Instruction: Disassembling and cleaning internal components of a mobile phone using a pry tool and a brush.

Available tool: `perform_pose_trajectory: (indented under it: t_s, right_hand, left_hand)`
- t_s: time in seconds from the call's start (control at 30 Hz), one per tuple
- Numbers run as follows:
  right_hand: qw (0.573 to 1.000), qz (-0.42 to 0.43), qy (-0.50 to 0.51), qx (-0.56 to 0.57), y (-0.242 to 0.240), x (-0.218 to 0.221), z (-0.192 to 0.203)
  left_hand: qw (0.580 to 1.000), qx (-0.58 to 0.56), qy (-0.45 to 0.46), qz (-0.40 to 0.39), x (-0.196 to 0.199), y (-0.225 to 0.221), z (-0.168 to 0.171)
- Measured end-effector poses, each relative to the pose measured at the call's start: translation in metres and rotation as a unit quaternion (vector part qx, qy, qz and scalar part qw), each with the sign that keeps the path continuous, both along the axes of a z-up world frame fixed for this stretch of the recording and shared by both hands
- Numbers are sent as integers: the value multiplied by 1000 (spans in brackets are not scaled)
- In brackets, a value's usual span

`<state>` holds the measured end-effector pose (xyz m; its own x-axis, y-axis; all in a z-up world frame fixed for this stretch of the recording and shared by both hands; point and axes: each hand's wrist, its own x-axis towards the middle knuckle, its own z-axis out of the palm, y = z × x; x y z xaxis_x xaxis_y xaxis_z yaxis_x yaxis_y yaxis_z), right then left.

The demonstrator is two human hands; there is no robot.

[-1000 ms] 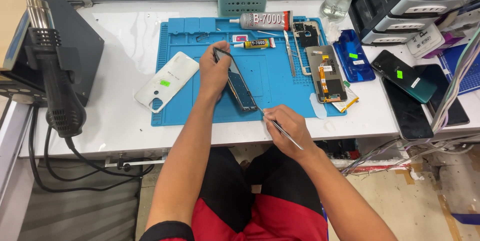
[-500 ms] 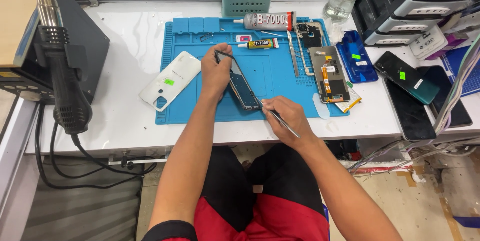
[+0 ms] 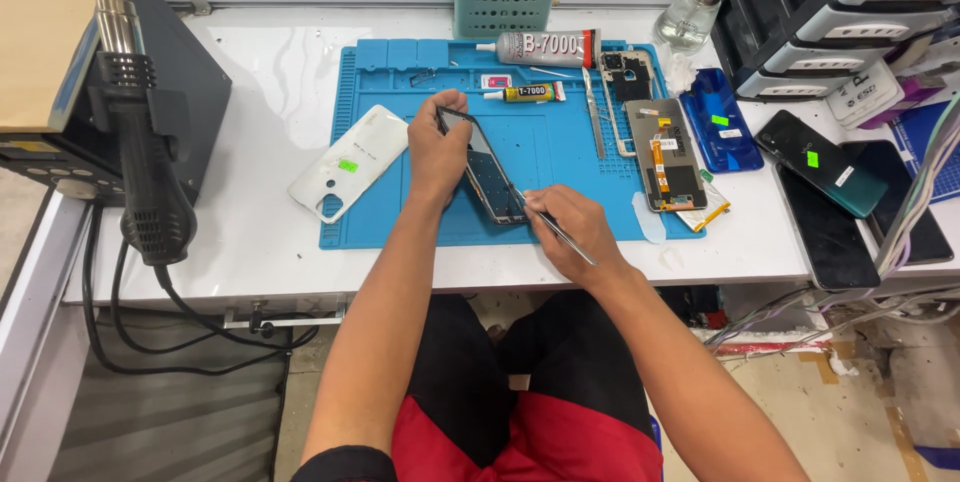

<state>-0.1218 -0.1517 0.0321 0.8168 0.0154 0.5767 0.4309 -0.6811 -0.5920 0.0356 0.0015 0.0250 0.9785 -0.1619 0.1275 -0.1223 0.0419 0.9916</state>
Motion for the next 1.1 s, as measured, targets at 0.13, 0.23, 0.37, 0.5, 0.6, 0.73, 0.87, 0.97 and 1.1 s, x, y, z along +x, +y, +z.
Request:
perform_pose_trajectory:
  t_s: [0.13, 0.23, 0.37, 0.5, 0.6, 0.73, 0.87, 0.97, 1.1]
  right_hand:
    - [1000, 0, -2, -1, 0, 10, -1]
    - [1000, 1, -6, 5, 2, 15, 5]
    - [1000, -1, 2, -3, 0, 26, -2]
    - [1000, 5, -2, -2, 0, 35, -2]
    - [1000, 1, -1, -1, 1, 44, -3]
    - [1000, 0, 1, 3, 0, 42, -2]
    - [999, 5, 29, -17, -1, 18, 8]
    - [999, 6, 31, -27, -2, 16, 10]
    - [999, 9, -1, -37, 1, 41, 1]
  left_hand:
    - [1000, 2, -1, -2, 2, 1, -4]
    - [1000, -1, 6, -3, 3, 0, -3]
    - [1000, -6, 9, -3, 3, 1, -2]
    - [1000, -14, 8, -5, 3, 0, -5]
    - [1000, -18, 11, -5, 2, 0, -2]
    - [1000, -14, 4, -6, 3, 1, -5]
    - [1000, -7, 7, -7, -1, 3, 1]
    - [1000, -2, 8, -4, -2, 2, 6]
    - [1000, 7, 21, -1, 1, 2, 5]
